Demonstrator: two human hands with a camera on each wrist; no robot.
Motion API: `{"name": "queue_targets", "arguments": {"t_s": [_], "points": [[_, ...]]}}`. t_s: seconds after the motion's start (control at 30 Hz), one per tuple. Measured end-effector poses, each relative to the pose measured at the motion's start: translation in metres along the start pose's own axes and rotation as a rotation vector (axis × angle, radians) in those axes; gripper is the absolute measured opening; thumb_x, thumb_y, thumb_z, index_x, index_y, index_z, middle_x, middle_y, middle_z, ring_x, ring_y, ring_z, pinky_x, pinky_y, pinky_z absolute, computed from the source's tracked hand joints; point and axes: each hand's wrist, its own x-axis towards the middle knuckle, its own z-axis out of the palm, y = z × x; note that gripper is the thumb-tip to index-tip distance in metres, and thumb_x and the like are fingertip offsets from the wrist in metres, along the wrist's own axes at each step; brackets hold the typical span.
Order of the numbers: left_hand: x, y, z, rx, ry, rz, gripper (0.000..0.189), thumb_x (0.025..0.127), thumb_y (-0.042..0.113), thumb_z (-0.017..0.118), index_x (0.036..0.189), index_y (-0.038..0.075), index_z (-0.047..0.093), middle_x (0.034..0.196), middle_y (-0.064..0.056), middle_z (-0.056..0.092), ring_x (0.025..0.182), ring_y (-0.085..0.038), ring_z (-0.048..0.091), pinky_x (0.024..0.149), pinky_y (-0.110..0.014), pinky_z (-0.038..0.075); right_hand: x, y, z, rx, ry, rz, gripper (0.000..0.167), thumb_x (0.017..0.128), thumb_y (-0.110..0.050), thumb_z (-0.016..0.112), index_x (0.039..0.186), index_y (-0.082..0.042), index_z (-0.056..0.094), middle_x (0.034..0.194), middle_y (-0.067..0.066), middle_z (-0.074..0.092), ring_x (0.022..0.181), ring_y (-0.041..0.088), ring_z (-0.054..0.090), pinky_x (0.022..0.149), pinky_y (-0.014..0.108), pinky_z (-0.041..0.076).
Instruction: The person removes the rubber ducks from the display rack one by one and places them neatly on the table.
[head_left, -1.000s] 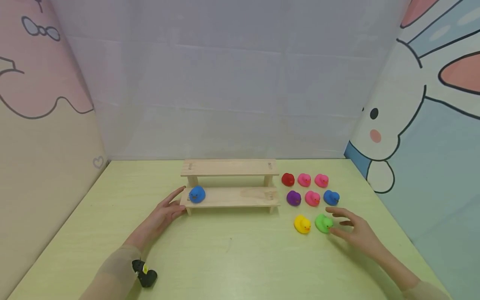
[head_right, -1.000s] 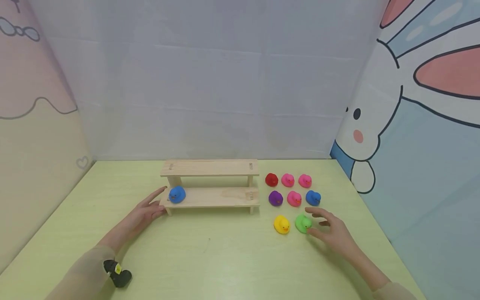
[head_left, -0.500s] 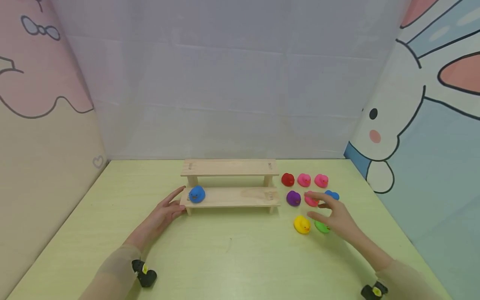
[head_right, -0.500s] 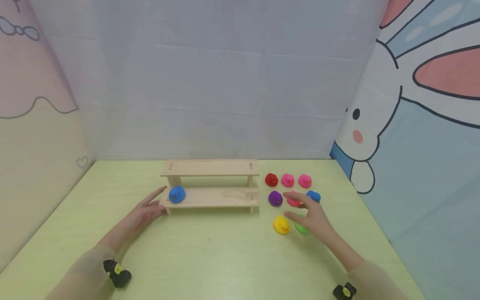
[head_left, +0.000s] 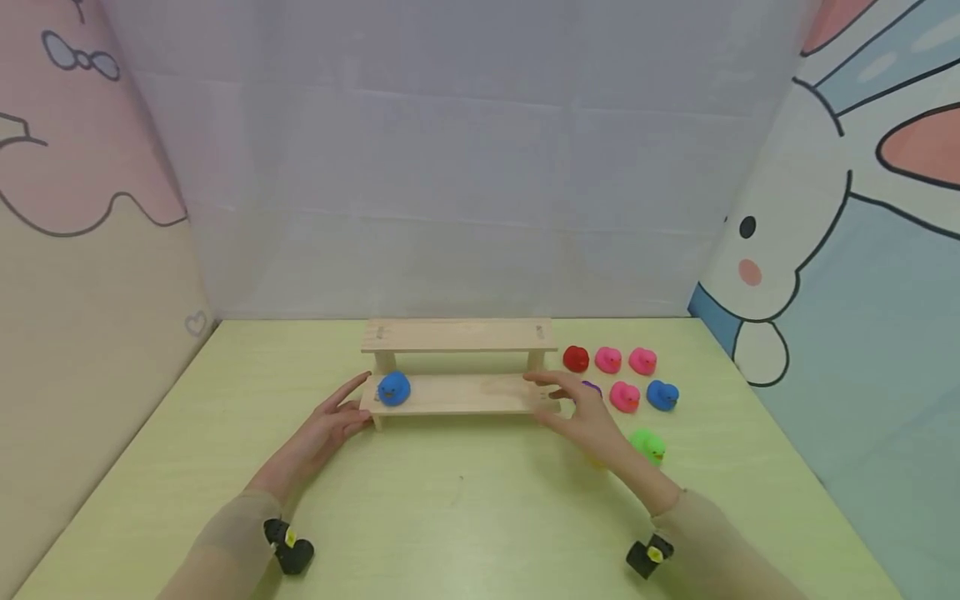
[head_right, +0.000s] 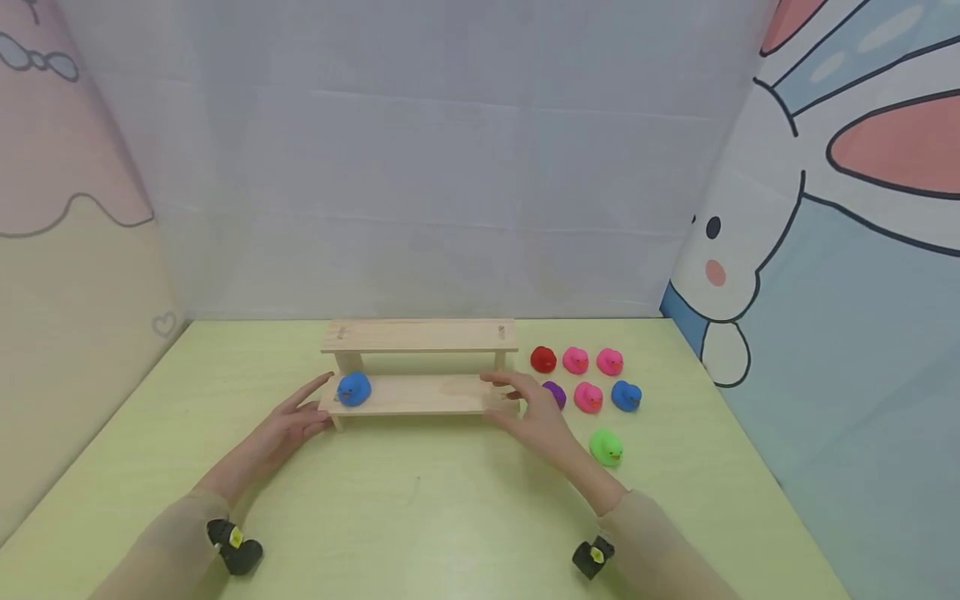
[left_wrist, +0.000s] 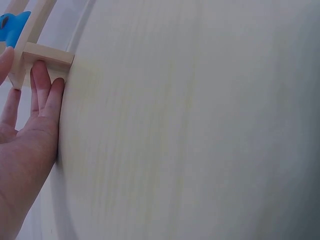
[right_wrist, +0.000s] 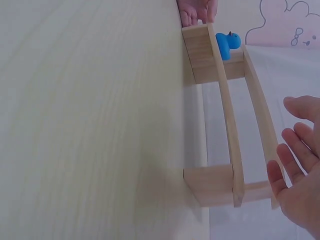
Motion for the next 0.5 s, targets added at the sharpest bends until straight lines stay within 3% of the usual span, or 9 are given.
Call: {"name": "queue_targets", "arguments": {"t_s": [0.3, 0.5], "points": [[0.001, 0.001, 0.001, 0.010, 0.014, -0.019, 0.073, 0.100, 0.013, 0.054, 0.160, 0.026, 0.014, 0.156, -0.027, 0.029, 0.118, -0.002, 0.058, 0.098, -0.014, 0.045, 0.037, -0.007, 0.048, 0.116, -0.013, -0.110, 0.048, 0.087, -0.013, 0.075, 0.133, -0.010, 0.061, 0.134, 0.008, 0.064, 0.122, 0.029, 0.058, 0.099, 0.050, 0.050], [0.000, 0.000, 0.000, 0.007, 0.015, -0.020, 0.073, 0.100, 0.012, 0.054, 0.160, 0.026, 0.013, 0.158, -0.028, 0.027, 0.119, -0.003, 0.058, 0.098, -0.014, 0.045, 0.055, -0.011, 0.075, 0.153, -0.044, -0.112, 0.049, 0.088, -0.014, 0.074, 0.135, -0.010, 0.060, 0.135, 0.007, 0.063, 0.125, 0.033, 0.057, 0.101, 0.049, 0.048]]}}
